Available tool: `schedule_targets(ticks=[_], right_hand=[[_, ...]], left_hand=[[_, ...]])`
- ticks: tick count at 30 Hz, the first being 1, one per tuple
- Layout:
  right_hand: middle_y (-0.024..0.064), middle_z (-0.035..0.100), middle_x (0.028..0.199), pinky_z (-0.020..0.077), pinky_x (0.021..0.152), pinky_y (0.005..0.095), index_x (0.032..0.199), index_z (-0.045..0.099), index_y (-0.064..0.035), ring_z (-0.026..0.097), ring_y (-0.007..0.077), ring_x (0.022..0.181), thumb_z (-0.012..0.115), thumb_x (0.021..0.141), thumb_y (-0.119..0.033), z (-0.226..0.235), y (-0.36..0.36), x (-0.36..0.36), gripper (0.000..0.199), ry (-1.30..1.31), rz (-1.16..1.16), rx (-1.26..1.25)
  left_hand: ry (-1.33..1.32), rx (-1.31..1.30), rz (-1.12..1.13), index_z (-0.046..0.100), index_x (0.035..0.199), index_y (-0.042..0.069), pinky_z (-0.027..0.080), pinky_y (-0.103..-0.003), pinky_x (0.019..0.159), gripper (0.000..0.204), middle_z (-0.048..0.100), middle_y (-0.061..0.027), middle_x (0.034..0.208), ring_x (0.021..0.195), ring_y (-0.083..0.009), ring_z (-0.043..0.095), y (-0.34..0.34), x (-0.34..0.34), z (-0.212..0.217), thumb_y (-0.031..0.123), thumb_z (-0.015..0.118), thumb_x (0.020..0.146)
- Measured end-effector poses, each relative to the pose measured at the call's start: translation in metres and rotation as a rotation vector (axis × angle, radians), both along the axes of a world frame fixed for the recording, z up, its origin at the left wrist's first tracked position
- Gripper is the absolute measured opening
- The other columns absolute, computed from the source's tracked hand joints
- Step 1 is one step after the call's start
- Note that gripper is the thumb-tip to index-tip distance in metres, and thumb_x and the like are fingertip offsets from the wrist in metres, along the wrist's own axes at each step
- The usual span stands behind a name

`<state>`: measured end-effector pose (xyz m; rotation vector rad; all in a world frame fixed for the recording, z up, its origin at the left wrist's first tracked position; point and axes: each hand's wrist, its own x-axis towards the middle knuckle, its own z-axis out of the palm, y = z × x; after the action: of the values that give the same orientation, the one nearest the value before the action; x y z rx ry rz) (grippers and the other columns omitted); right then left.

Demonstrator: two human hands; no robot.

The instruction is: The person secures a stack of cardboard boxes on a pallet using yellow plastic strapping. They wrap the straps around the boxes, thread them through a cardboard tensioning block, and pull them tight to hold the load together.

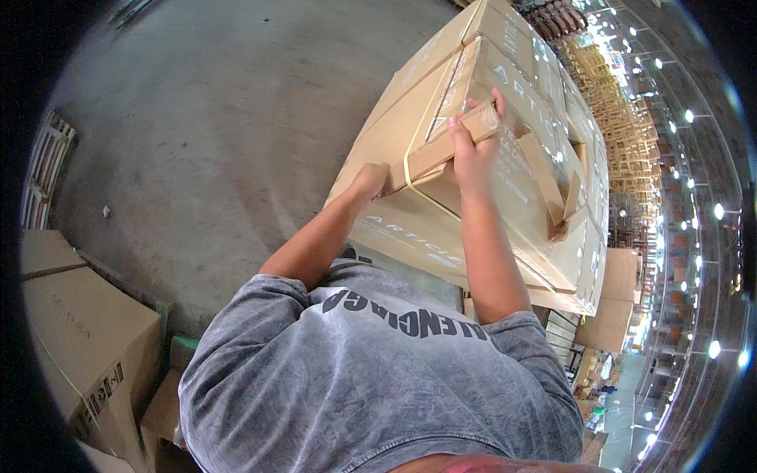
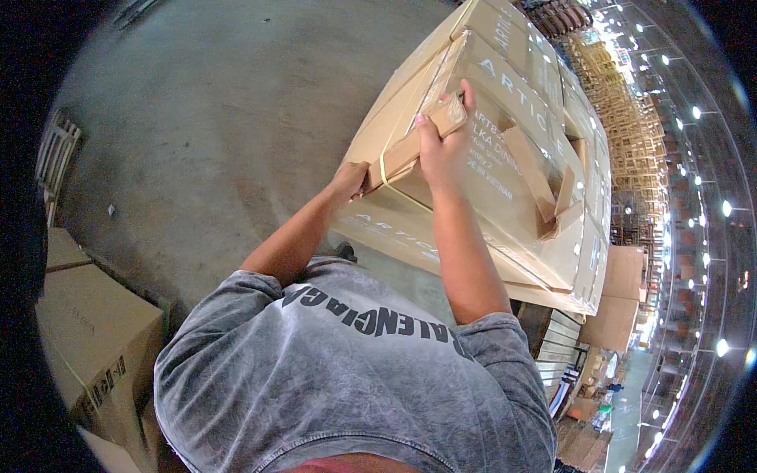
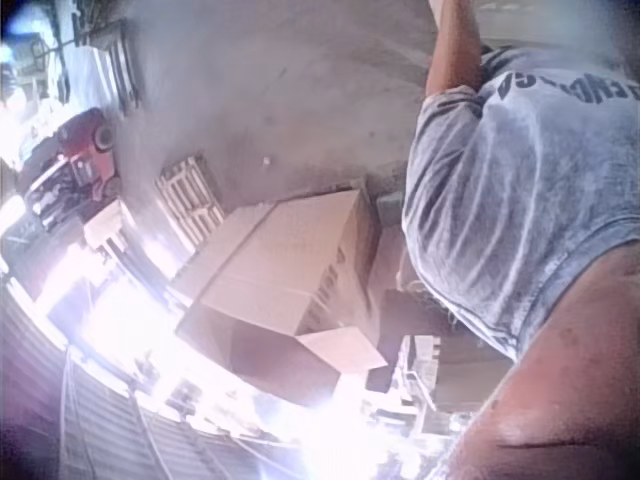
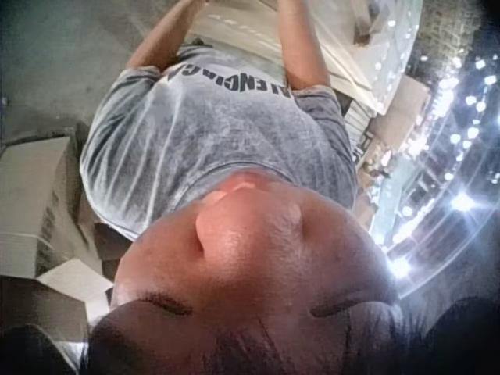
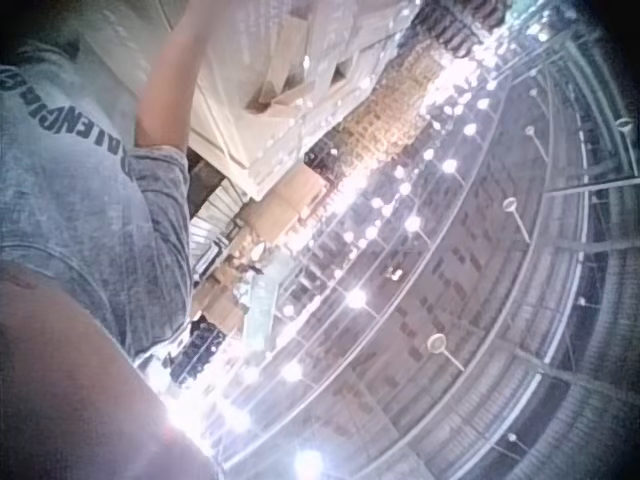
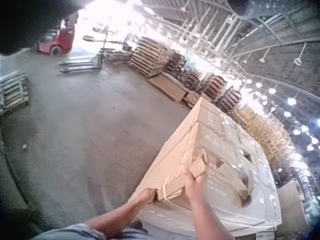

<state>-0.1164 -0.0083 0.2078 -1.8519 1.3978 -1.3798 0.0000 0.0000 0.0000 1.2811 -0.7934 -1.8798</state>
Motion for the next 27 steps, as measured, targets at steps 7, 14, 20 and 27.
schedule_targets(ticks=[7, 14, 20, 27], right_hand=[[0.0105, 0.055, 0.126, 0.0499, 0.097, 0.0346, 0.152, 0.036, -0.0077, 0.058, 0.0185, 0.109, 0.069, 0.082, 0.000, 0.003, -0.009, -0.021, 0.077, -0.111, 0.124, 0.007], [0.0129, 0.052, 0.126, 0.0449, 0.105, 0.0391, 0.148, 0.040, -0.0054, 0.054, 0.0261, 0.118, 0.073, 0.078, -0.004, 0.015, 0.004, -0.013, 0.078, 0.013, 0.307, -0.123], [0.0160, 0.052, 0.123, 0.0450, 0.101, 0.0419, 0.144, 0.043, -0.0034, 0.055, 0.0303, 0.113, 0.075, 0.074, -0.003, 0.015, -0.003, -0.025, 0.076, 0.033, 0.441, -0.172], [0.0185, 0.055, 0.121, 0.0479, 0.097, 0.0408, 0.140, 0.045, -0.0008, 0.057, 0.0321, 0.109, 0.083, 0.077, -0.014, 0.023, 0.010, -0.029, 0.074, 0.009, 0.327, -0.103]], left_hand=[[-0.071, -0.087, 0.028, 0.061, 0.070, 0.004, 0.034, -0.038, 0.043, 0.043, 0.052, -0.0064, 0.060, 0.047, -0.0184, 0.046, 0.031, -0.005, 0.008, 0.029, 0.045, 0.101], [-0.301, -0.413, 0.050, 0.069, 0.085, 0.001, 0.036, -0.036, 0.047, 0.043, 0.055, -0.0038, 0.066, 0.054, -0.0153, 0.048, 0.010, 0.001, -0.009, 0.029, 0.045, 0.105], [-0.242, -0.352, 0.077, 0.070, 0.090, -0.001, 0.043, -0.036, 0.054, 0.039, 0.059, -0.0069, 0.067, 0.057, -0.0167, 0.050, 0.013, -0.001, -0.001, 0.025, 0.044, 0.104], [-0.345, -0.218, 0.020, 0.075, 0.098, 0.000, 0.042, -0.035, 0.053, 0.039, 0.060, -0.0023, 0.068, 0.057, -0.0147, 0.050, 0.013, 0.000, 0.019, 0.028, 0.047, 0.103]])
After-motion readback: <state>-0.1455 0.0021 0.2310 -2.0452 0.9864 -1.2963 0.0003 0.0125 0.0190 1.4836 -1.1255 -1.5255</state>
